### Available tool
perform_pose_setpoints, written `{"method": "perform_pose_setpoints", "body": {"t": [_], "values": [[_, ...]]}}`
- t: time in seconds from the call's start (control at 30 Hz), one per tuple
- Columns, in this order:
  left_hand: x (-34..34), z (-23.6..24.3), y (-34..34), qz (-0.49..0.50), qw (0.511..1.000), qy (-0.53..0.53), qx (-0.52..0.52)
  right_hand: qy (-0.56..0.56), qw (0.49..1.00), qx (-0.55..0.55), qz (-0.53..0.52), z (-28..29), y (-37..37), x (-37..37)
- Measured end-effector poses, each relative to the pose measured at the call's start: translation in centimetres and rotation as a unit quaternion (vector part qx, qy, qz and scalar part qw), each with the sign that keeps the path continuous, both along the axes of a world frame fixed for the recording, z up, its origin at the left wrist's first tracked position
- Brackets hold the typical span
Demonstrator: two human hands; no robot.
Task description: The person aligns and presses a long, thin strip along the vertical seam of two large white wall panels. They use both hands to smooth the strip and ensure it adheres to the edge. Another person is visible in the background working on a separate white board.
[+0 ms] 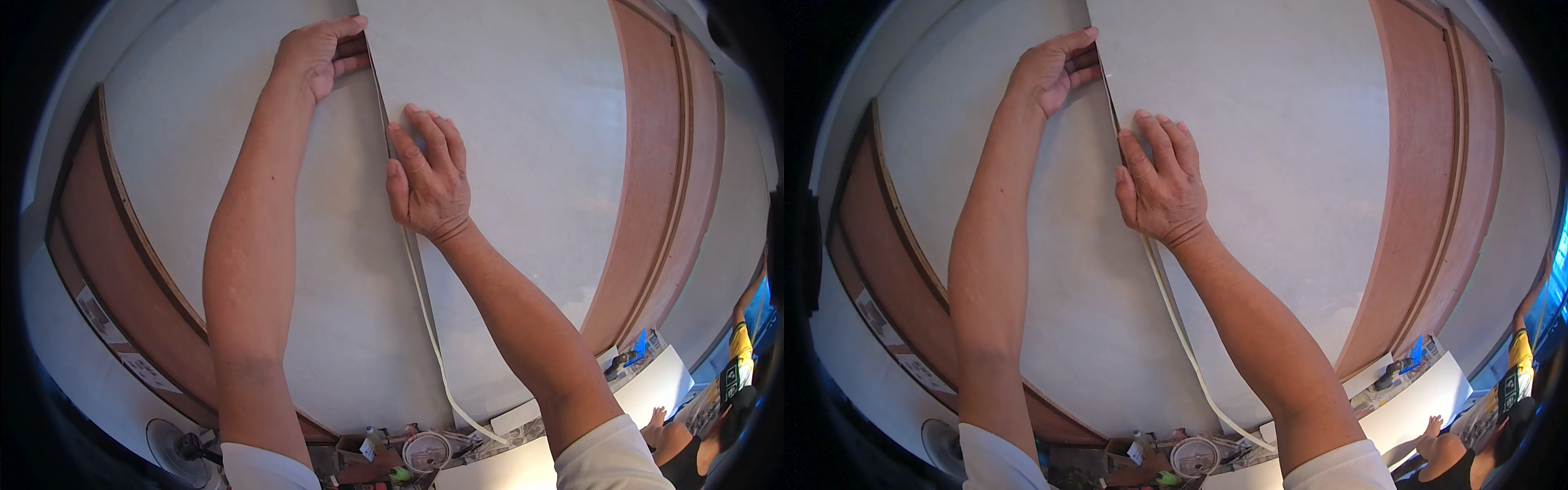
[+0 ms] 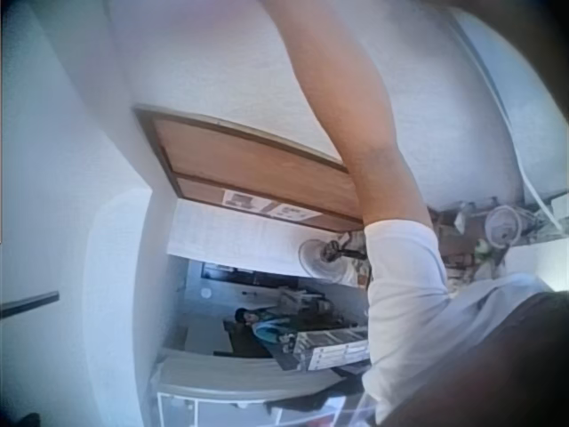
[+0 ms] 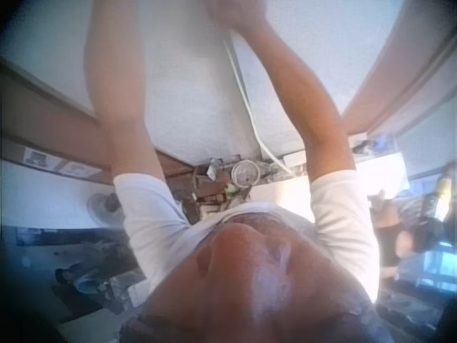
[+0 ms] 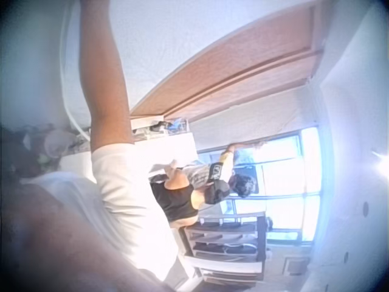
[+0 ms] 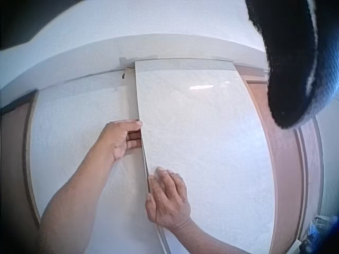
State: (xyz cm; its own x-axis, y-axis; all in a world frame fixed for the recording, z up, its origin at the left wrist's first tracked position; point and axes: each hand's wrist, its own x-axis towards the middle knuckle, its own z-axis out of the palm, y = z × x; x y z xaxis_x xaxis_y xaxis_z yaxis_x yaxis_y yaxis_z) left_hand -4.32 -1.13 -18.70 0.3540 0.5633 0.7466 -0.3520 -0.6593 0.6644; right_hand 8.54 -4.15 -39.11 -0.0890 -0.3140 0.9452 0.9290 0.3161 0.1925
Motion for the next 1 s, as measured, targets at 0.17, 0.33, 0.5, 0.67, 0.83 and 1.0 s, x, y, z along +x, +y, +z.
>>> {"method": "perform_pose_setpoints", "body": {"t": [0.17, 0.33, 0.5, 0.67, 0.83, 1.0], "values": [[-0.1, 0.3, -0.4, 0.011, 1.000, 0.021, 0.009, 0.006, 1.000, -0.003, 0.006, 0.0, -0.2, -0.3], [-0.2, 0.7, 0.6, 0.018, 0.998, 0.057, 0.029, 0.002, 1.000, -0.002, -0.001, 0.0, 0.0, 0.1], [-1.5, 2.1, 2.1, 0.009, 0.999, 0.034, 0.014, 0.001, 1.000, 0.001, -0.002, 0.0, 0.2, -0.1], [0.0, 1.5, 1.6, 0.042, 0.999, -0.019, 0.027, -0.004, 1.000, 0.009, 0.001, 0.1, 0.3, 0.2], [0.0, 1.9, 1.7, 0.075, 0.997, -0.003, 0.014, 0.005, 1.000, 0.006, 0.010, 0.1, 0.0, -0.1], [-0.8, 2.0, 2.1, 0.057, 0.998, -0.013, 0.024, 0.001, 1.000, 0.011, 0.024, 0.0, 0.1, -0.4]]}}
